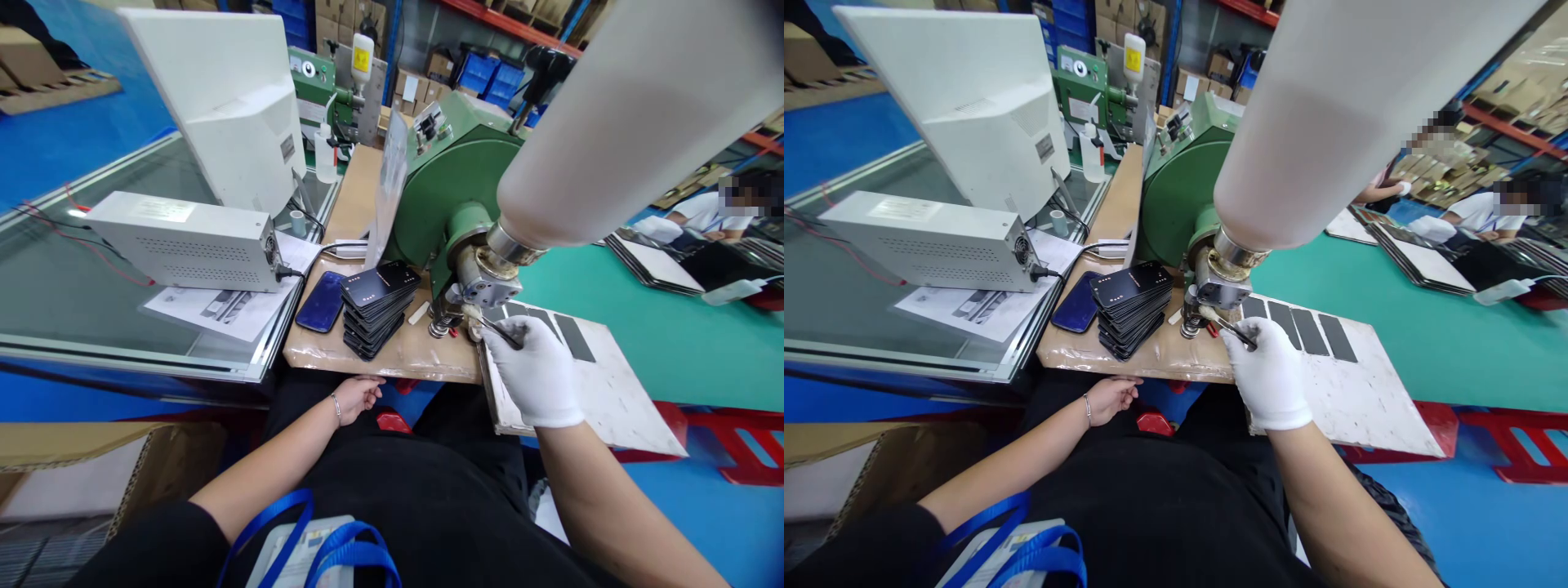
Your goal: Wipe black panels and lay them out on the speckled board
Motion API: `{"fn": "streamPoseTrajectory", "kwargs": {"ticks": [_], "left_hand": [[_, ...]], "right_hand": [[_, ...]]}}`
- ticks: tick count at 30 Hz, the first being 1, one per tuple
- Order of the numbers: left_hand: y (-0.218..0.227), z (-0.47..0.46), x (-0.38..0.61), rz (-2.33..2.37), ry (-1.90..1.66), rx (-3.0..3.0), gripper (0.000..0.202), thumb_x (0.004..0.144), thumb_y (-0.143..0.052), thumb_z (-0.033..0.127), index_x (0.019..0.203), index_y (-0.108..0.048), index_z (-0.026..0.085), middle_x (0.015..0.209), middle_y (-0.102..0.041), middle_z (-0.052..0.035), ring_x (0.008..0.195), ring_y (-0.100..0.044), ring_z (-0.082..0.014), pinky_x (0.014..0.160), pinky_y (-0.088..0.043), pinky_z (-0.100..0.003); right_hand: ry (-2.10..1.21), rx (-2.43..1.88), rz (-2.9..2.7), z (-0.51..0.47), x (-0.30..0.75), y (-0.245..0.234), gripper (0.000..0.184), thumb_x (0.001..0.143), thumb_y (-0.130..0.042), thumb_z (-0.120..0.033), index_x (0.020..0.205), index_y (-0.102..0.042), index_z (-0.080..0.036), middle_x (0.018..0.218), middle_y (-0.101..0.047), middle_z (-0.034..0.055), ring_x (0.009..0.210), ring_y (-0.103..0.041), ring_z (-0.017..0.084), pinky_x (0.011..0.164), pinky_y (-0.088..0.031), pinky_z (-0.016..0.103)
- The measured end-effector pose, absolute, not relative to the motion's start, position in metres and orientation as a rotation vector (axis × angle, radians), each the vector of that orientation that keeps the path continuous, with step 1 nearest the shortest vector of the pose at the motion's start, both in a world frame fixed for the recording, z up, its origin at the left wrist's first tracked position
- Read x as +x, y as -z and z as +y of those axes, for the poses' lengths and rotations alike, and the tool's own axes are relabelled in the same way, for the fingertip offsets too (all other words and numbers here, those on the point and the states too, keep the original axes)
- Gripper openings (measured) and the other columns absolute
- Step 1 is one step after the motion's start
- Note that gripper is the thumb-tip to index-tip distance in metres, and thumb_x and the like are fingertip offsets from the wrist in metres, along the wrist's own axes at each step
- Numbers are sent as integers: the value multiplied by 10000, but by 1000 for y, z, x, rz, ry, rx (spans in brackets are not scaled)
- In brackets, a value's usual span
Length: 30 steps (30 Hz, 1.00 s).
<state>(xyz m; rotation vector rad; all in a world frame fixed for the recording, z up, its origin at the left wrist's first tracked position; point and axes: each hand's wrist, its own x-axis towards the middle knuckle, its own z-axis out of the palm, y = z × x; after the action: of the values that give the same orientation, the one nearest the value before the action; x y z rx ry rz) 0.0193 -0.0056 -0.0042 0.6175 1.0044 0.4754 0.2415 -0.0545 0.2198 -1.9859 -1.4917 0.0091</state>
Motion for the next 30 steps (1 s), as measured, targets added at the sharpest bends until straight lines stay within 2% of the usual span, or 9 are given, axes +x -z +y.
{"fn": "streamPoseTrajectory", "kwargs": {"ticks": [3,7,12,16,19,23,26,30], "left_hand": [[4,-5,19,1004,-475,617,189,873,-505,288,910,-579,119,651,-537,38,468,-451,-53,438,-390,-187],[4,-5,19,1002,-475,618,194,873,-504,295,909,-579,120,650,-537,37,472,-454,-56,446,-394,-192],[4,-5,19,996,-473,615,193,872,-504,293,911,-580,119,651,-538,36,475,-457,-57,448,-397,-193],[5,-5,19,995,-474,616,185,873,-504,284,913,-576,118,659,-536,35,477,-455,-54,437,-389,-185],[6,-5,18,992,-476,619,186,874,-503,284,916,-576,119,657,-535,36,472,-451,-53,433,-385,-183],[6,-6,18,992,-481,633,194,874,-501,295,913,-575,120,650,-535,37,474,-456,-56,438,-386,-187],[5,-6,18,998,-478,653,207,873,-498,311,908,-576,123,637,-532,40,469,-454,-59,447,-385,-194],[1,-8,19,1014,-465,721,206,860,-507,307,919,-580,124,621,-532,41,460,-442,-62,456,-368,-201]], "right_hand": [[25,-2022,-1606,-56,239,-226,279,817,-513,-433,869,-620,-180,831,-655,73,787,-596,224,686,-429,319],[65,-1982,-1757,-56,239,-228,315,895,-374,-345,847,-641,-185,816,-640,79,840,-579,230,732,-423,327],[-4,-1932,-1671,-55,241,-223,201,831,-515,-349,864,-638,-194,854,-625,56,833,-575,209,740,-425,316],[-25,-1878,-1623,-55,244,-218,158,793,-572,-342,815,-633,-198,789,-589,34,778,-562,189,716,-431,313],[-79,-1642,-1670,-57,247,-216,104,773,-607,-304,787,-617,-202,792,-579,28,782,-559,177,728,-445,320],[-509,-1269,-2117,-58,253,-209,96,772,-628,-304,747,-647,-213,777,-614,22,809,-577,162,769,-448,307],[-841,-1525,-2392,-56,261,-189,90,763,-641,-309,762,-669,-223,770,-649,-2,770,-592,133,732,-434,246],[-737,-2036,-2289,-44,271,-150,134,737,-634,-316,752,-650,-183,691,-647,22,632,-577,155,589,-390,253]]}}
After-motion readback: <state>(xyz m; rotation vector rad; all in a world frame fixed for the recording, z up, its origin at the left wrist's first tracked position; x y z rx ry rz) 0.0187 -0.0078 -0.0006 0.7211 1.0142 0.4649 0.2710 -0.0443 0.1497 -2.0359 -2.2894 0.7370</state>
